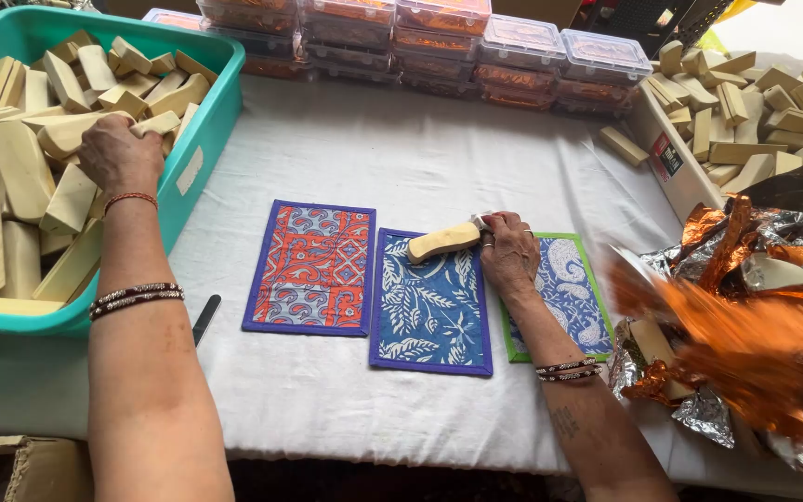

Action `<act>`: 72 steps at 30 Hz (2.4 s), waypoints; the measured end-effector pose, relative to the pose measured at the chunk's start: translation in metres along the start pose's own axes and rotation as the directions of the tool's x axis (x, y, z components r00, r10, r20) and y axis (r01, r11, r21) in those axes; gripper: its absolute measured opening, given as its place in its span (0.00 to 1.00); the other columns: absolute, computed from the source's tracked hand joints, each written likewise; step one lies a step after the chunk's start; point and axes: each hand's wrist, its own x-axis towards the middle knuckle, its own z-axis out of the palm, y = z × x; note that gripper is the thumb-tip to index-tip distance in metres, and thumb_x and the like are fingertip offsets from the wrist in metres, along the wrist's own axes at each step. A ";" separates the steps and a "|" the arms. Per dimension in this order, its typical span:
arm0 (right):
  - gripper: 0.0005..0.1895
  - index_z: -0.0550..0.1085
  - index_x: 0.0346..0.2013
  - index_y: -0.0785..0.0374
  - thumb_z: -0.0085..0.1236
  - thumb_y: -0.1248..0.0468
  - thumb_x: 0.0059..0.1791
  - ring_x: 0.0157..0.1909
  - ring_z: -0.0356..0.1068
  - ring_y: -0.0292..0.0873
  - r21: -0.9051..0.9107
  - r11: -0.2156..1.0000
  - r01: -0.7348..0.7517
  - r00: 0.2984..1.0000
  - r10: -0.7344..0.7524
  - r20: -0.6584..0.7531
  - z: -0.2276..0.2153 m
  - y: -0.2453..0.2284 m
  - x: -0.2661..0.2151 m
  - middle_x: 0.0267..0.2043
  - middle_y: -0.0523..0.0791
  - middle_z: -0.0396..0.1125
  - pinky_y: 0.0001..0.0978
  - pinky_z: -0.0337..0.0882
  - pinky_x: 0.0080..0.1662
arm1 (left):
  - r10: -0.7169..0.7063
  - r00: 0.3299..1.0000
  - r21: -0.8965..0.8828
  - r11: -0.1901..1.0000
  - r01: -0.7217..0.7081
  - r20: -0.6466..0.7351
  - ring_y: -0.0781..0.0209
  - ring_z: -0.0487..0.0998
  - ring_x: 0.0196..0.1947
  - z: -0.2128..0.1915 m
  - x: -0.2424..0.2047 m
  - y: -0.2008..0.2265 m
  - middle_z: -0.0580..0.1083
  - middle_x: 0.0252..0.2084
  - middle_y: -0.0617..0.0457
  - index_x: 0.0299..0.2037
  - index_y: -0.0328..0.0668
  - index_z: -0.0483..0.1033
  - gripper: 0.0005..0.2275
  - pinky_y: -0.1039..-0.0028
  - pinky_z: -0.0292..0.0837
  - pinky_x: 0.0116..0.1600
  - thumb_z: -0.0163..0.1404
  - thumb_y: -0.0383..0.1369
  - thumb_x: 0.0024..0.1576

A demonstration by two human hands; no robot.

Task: The person sits at a table and cleans a wooden block with a white cloth. They then pick up a sheet of shiny foil and wrap the block, placing the finished item into a white box.

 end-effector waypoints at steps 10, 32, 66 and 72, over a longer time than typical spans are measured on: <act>0.12 0.78 0.49 0.59 0.53 0.65 0.52 0.56 0.67 0.49 0.098 0.994 0.039 0.998 -0.034 -0.052 -0.014 -0.012 -0.010 0.57 0.44 0.69 0.46 0.64 0.57 | 0.588 0.721 -0.370 0.803 -0.467 0.367 0.30 0.28 0.79 0.026 -0.108 0.177 0.38 0.82 0.59 0.76 0.83 0.47 0.45 0.21 0.25 0.69 0.40 0.74 0.44; 0.14 0.77 0.51 0.56 0.51 0.63 0.52 0.58 0.66 0.47 -0.042 0.999 0.009 0.999 -0.007 0.045 -0.016 -0.020 -0.006 0.58 0.44 0.66 0.49 0.64 0.58 | 0.392 0.920 -0.068 0.917 -0.393 -0.028 0.37 0.27 0.79 0.131 0.005 0.259 0.29 0.81 0.44 0.50 0.50 0.81 0.20 0.34 0.45 0.76 0.68 0.45 0.50; 0.22 0.71 0.55 0.63 0.57 0.60 0.48 0.58 0.69 0.54 0.519 0.792 -0.322 0.933 0.359 0.031 -0.021 0.017 -0.007 0.58 0.53 0.67 0.47 0.69 0.59 | 0.779 0.606 -0.984 0.177 0.029 0.158 0.62 0.80 0.52 0.120 -0.323 0.331 0.78 0.57 0.45 0.52 0.35 0.81 0.14 0.72 0.77 0.56 0.62 0.27 0.56; 0.19 0.76 0.56 0.55 0.58 0.53 0.53 0.77 0.45 0.57 -0.063 0.997 0.035 0.991 -0.043 -0.129 -0.201 0.001 -0.071 0.71 0.52 0.58 0.62 0.39 0.73 | 0.676 0.688 -0.949 0.054 0.309 0.263 0.66 0.82 0.41 0.124 -0.321 0.343 0.82 0.43 0.47 0.47 0.31 0.82 0.09 0.75 0.82 0.47 0.60 0.23 0.58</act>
